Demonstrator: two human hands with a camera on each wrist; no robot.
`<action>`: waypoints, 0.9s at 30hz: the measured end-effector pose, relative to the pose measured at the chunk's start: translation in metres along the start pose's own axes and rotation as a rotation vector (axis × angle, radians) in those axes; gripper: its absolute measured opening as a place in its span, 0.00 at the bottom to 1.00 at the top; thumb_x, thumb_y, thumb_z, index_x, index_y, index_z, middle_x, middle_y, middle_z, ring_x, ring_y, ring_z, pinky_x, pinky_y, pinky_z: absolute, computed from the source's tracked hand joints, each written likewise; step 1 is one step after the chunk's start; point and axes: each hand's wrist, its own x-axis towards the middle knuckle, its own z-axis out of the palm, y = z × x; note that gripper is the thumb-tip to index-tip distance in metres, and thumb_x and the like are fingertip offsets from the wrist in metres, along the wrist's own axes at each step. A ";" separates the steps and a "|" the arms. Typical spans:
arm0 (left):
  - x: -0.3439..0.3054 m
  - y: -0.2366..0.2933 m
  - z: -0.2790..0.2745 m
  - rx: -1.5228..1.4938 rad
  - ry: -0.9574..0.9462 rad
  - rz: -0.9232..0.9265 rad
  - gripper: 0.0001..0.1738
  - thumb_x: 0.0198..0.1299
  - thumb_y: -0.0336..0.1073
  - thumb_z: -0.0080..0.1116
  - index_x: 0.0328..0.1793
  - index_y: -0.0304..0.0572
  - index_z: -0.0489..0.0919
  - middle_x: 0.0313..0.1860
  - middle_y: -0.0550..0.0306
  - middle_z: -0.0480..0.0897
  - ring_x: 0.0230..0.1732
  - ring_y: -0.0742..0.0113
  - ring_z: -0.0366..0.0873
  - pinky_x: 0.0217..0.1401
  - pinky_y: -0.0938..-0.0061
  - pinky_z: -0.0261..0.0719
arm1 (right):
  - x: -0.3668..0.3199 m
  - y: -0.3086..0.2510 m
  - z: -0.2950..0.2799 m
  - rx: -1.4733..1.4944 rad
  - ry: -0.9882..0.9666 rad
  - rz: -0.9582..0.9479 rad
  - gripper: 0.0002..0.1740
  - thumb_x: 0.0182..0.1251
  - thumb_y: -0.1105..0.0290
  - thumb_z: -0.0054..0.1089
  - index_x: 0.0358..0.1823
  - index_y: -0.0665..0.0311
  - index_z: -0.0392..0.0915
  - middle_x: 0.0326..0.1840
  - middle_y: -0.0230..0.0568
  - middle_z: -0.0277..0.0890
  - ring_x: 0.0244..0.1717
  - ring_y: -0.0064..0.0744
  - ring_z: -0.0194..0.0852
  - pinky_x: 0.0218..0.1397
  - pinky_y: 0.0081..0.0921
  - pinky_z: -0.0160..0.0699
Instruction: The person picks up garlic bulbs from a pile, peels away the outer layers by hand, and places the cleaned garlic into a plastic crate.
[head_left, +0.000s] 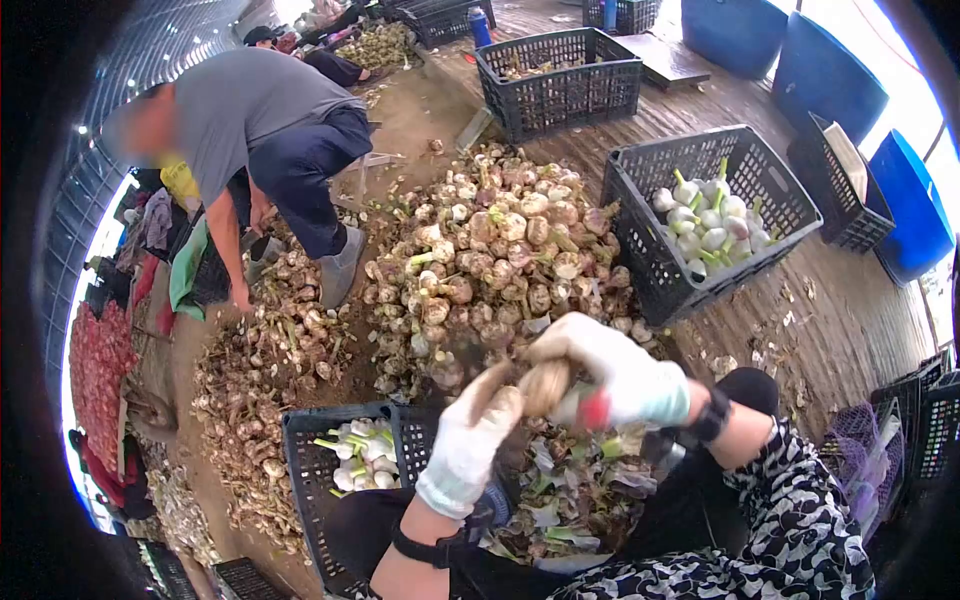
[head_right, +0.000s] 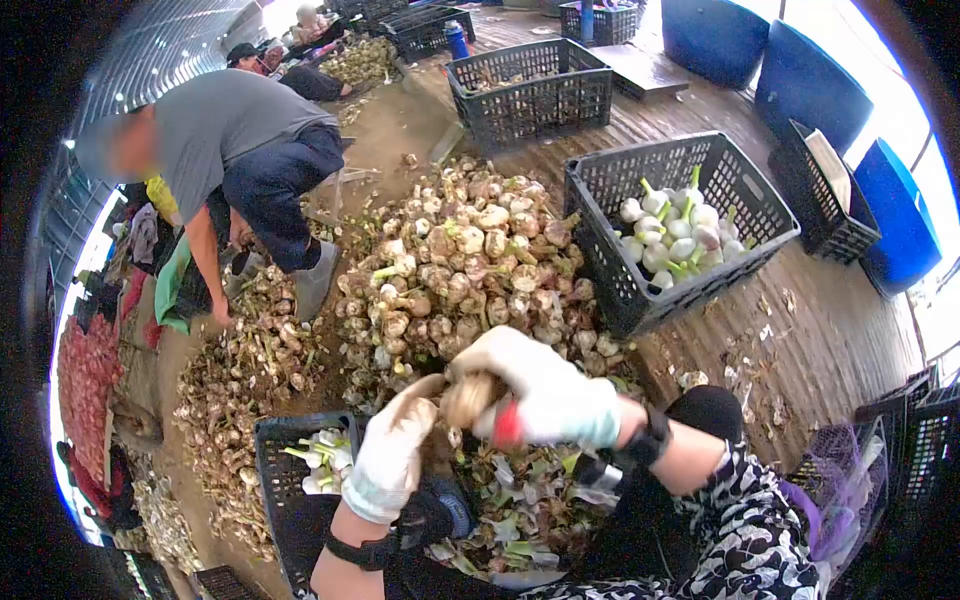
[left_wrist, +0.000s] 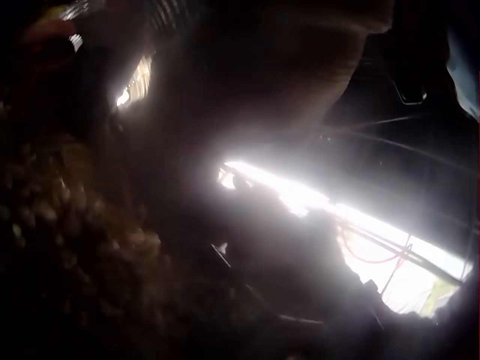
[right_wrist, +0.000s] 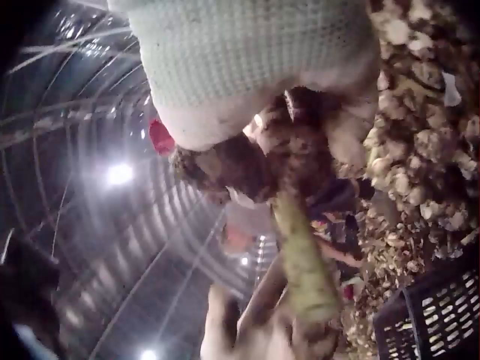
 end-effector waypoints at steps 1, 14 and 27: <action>-0.002 -0.002 0.009 -0.141 -0.109 0.004 0.27 0.61 0.36 0.60 0.62 0.27 0.68 0.49 0.56 0.77 0.45 0.75 0.74 0.51 0.80 0.73 | -0.003 -0.013 0.005 -0.246 -0.036 -0.165 0.32 0.47 0.77 0.64 0.57 0.68 0.67 0.52 0.47 0.71 0.51 0.46 0.71 0.57 0.35 0.71; 0.004 -0.034 0.050 -0.311 -0.081 0.107 0.32 0.64 0.28 0.51 0.71 0.34 0.52 0.50 0.56 0.70 0.49 0.70 0.69 0.59 0.73 0.68 | -0.045 -0.010 0.039 0.844 0.506 0.535 0.11 0.70 0.67 0.50 0.48 0.66 0.71 0.41 0.32 0.75 0.43 0.19 0.69 0.47 0.21 0.70; 0.009 -0.038 0.047 0.215 0.040 0.312 0.43 0.40 0.25 0.72 0.64 0.38 0.61 0.59 0.53 0.68 0.58 0.63 0.69 0.61 0.69 0.70 | -0.044 -0.010 0.021 0.787 0.386 0.523 0.17 0.67 0.64 0.55 0.50 0.68 0.72 0.46 0.33 0.75 0.45 0.17 0.68 0.49 0.21 0.70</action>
